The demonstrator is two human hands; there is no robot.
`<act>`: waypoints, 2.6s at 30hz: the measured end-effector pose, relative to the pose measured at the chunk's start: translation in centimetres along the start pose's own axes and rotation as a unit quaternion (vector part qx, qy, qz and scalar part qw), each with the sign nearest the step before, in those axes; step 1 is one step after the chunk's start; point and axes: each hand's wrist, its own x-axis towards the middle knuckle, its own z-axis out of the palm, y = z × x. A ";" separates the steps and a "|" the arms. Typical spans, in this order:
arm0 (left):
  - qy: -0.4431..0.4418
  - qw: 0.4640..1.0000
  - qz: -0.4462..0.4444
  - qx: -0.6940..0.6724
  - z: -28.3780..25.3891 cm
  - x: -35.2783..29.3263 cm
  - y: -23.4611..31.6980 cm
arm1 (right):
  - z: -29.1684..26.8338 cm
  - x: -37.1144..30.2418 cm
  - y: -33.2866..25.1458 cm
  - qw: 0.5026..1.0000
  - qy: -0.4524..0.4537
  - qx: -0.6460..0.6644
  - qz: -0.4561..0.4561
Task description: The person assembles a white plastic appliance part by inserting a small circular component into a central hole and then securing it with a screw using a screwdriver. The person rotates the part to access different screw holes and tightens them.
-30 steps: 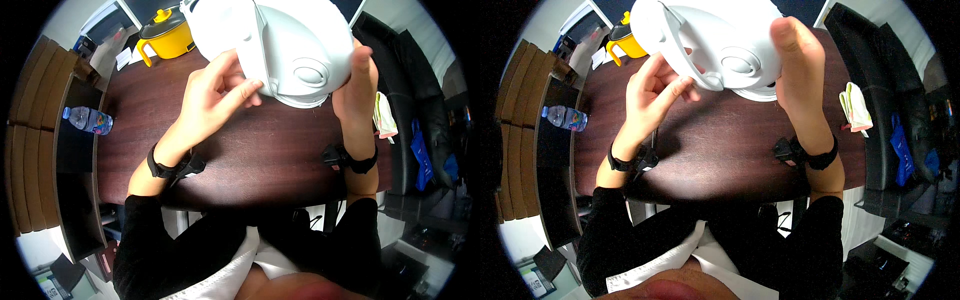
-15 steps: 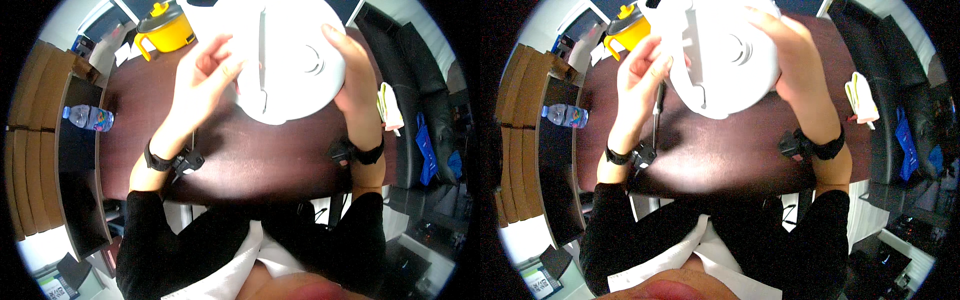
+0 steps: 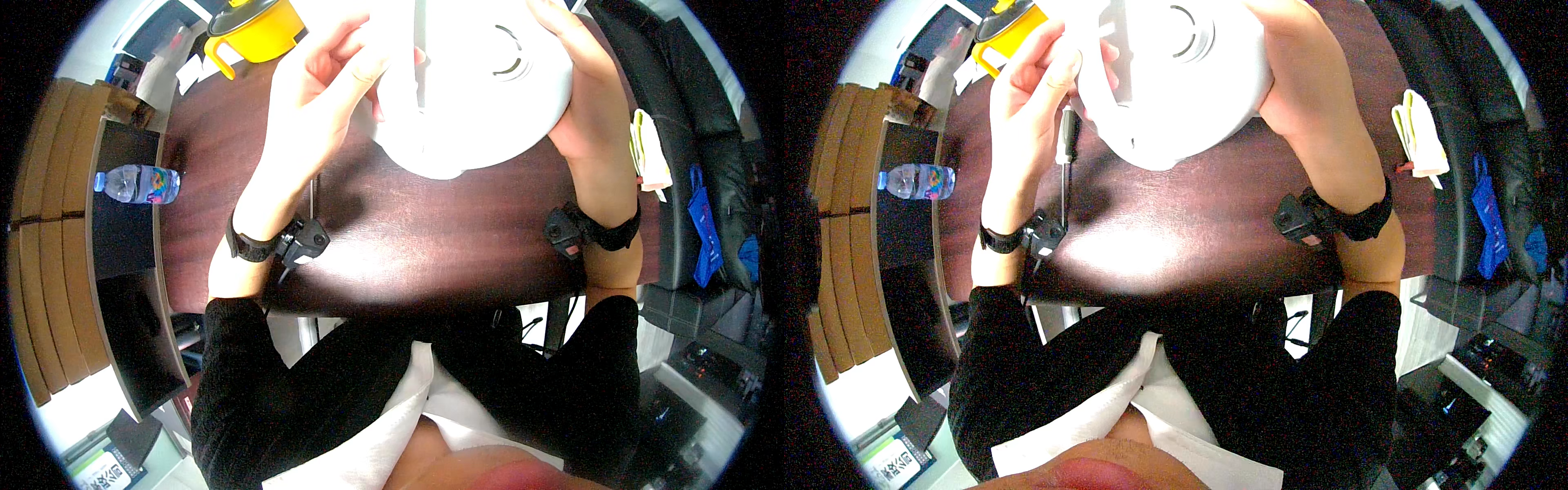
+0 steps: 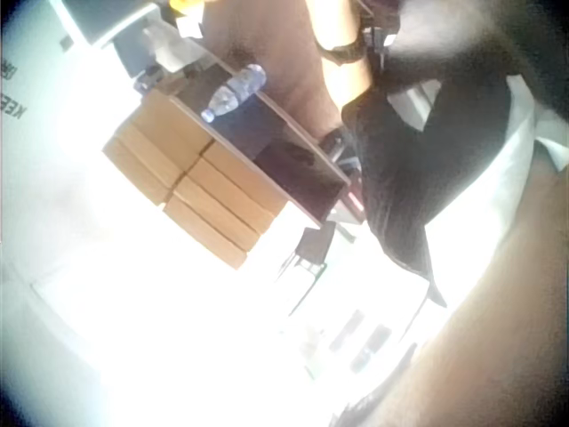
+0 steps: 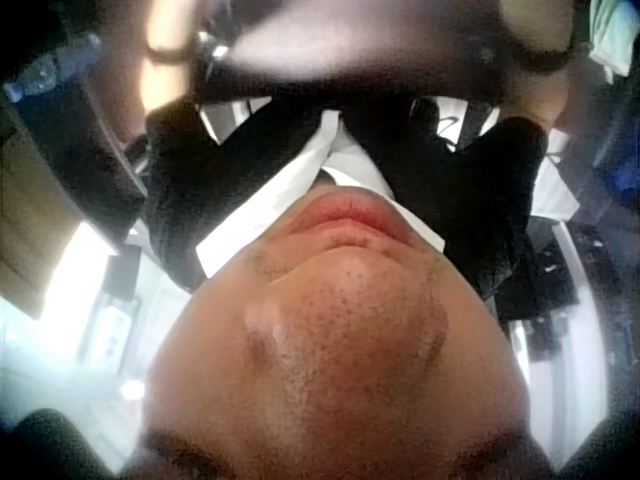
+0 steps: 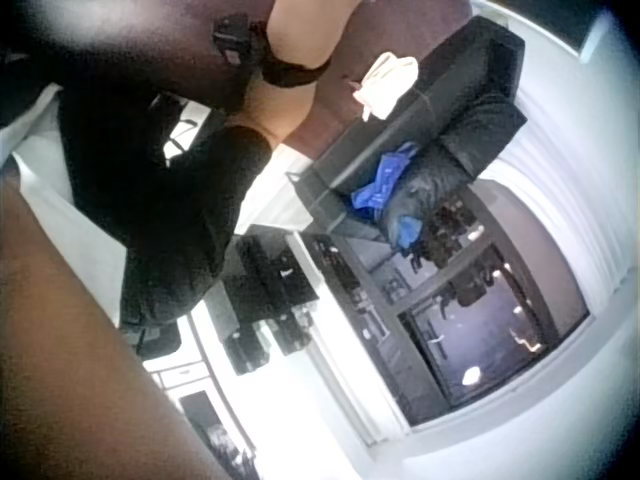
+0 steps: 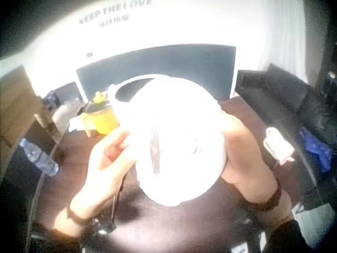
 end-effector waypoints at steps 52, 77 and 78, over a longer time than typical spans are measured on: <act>-0.109 0.980 0.081 0.148 -0.7 -1.0 1.3 | 2.9 -3.0 -2.1 0.932 -0.022 -0.323 -0.165; 0.006 0.986 0.110 0.123 -0.2 -0.6 2.7 | -0.3 -0.4 0.1 0.997 0.040 -0.065 -0.017; 0.009 0.979 0.124 0.164 -0.7 -0.6 2.6 | -0.5 -0.2 0.1 0.999 0.040 -0.025 -0.001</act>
